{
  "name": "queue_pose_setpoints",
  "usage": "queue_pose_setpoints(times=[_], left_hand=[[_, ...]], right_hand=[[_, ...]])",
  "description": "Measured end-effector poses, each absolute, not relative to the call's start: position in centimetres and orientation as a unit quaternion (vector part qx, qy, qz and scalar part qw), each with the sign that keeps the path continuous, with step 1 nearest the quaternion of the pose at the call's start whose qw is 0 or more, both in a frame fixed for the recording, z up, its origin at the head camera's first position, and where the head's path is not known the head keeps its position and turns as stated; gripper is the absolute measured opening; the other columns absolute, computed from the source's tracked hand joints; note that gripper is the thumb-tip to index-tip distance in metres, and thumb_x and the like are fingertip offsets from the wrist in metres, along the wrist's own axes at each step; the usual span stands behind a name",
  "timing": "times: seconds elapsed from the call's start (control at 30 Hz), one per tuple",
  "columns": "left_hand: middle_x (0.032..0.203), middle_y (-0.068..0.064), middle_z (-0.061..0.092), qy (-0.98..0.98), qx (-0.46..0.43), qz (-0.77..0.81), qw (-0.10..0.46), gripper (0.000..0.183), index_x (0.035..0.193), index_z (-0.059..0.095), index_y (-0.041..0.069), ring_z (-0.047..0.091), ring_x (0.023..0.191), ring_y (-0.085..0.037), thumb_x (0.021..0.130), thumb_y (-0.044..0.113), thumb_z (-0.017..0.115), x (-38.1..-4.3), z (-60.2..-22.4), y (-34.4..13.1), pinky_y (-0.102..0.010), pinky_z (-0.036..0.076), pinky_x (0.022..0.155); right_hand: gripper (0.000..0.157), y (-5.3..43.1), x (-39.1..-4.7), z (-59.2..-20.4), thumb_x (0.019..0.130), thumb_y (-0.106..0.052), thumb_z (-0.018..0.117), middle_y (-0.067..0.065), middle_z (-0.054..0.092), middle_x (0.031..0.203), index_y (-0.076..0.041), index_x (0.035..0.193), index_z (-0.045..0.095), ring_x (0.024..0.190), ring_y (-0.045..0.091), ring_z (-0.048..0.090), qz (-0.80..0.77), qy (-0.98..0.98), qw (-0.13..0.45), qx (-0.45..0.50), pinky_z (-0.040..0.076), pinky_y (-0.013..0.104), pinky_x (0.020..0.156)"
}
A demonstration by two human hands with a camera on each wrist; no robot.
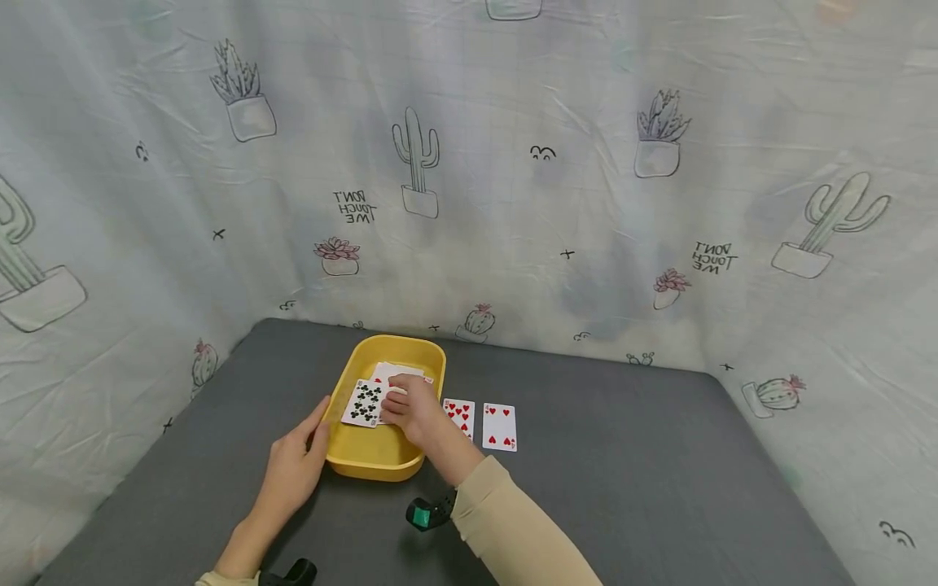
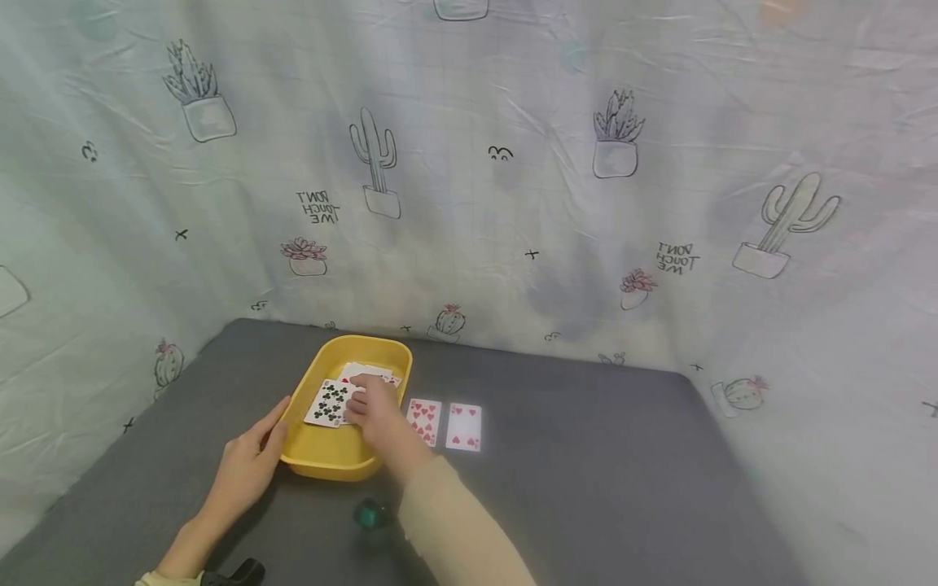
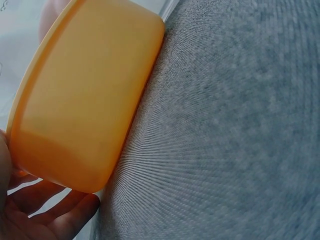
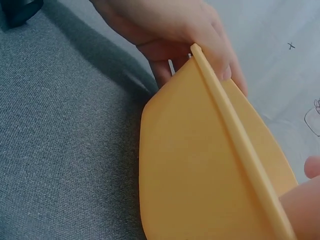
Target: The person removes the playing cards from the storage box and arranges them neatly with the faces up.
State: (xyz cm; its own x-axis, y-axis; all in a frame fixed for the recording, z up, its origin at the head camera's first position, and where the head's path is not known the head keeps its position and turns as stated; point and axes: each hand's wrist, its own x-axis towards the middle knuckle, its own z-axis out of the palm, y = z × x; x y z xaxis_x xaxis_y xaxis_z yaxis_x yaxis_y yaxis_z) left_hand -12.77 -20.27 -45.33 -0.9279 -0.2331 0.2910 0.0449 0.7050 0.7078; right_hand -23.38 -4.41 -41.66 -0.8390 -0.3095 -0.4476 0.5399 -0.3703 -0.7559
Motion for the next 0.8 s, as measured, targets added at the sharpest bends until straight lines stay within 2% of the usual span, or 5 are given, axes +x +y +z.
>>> queue_pose_setpoints(times=[0.3,0.47,0.57,0.67,0.8], left_hand=[[0.130,-0.013,0.044,-0.903,0.048,-0.383,0.188,0.044,0.139,0.035,0.022,0.043,0.116,-0.031,0.096,0.032,0.039,-12.7,-45.5,-20.3,-0.051,0.037,0.087],[0.130,-0.014,0.044,-0.900,0.045,-0.392,0.186,0.044,0.139,0.035,0.022,0.041,0.117,-0.031,0.096,0.031,0.039,-12.6,-45.4,-20.3,-0.052,0.036,0.087],[0.131,-0.014,0.043,-0.901,0.043,-0.390,0.187,0.044,0.139,0.035,0.021,0.041,0.117,-0.031,0.096,0.032,0.038,-12.5,-45.4,-20.3,-0.052,0.036,0.088],[0.131,-0.014,0.043,-0.903,0.039,-0.385,0.185,0.044,0.139,0.033,0.021,0.041,0.117,-0.032,0.096,0.033,0.037,-12.5,-45.3,-20.3,-0.052,0.036,0.088],[0.132,-0.012,0.043,-0.902,0.036,-0.386,0.187,0.044,0.139,0.033,0.022,0.041,0.117,-0.031,0.096,0.034,0.037,-12.5,-45.2,-20.3,-0.051,0.037,0.087]], right_hand=[[0.048,-4.6,-23.5,-41.9,0.082,-0.013,0.059,0.029,0.045,0.118,0.004,0.124,0.043,0.107,0.039,0.046,-0.822,0.490,0.255,0.136,0.040,0.047,0.087],[0.038,-4.9,-23.6,-42.5,0.078,-0.005,0.062,0.017,0.058,0.100,0.004,0.114,0.054,0.082,0.023,0.056,-0.779,0.562,0.241,0.138,0.046,0.037,0.080],[0.042,-5.1,-23.5,-42.8,0.075,0.002,0.063,0.013,0.057,0.093,0.005,0.116,0.054,0.068,0.017,0.053,-0.754,0.605,0.222,0.126,0.049,0.032,0.073],[0.047,-5.3,-23.4,-43.1,0.072,0.006,0.064,0.012,0.055,0.092,0.004,0.118,0.052,0.063,0.015,0.053,-0.735,0.637,0.202,0.113,0.050,0.029,0.067],[0.042,-5.6,-23.2,-43.4,0.070,0.006,0.068,0.010,0.058,0.085,0.003,0.109,0.055,0.060,0.015,0.058,-0.708,0.674,0.187,0.100,0.051,0.028,0.062]])
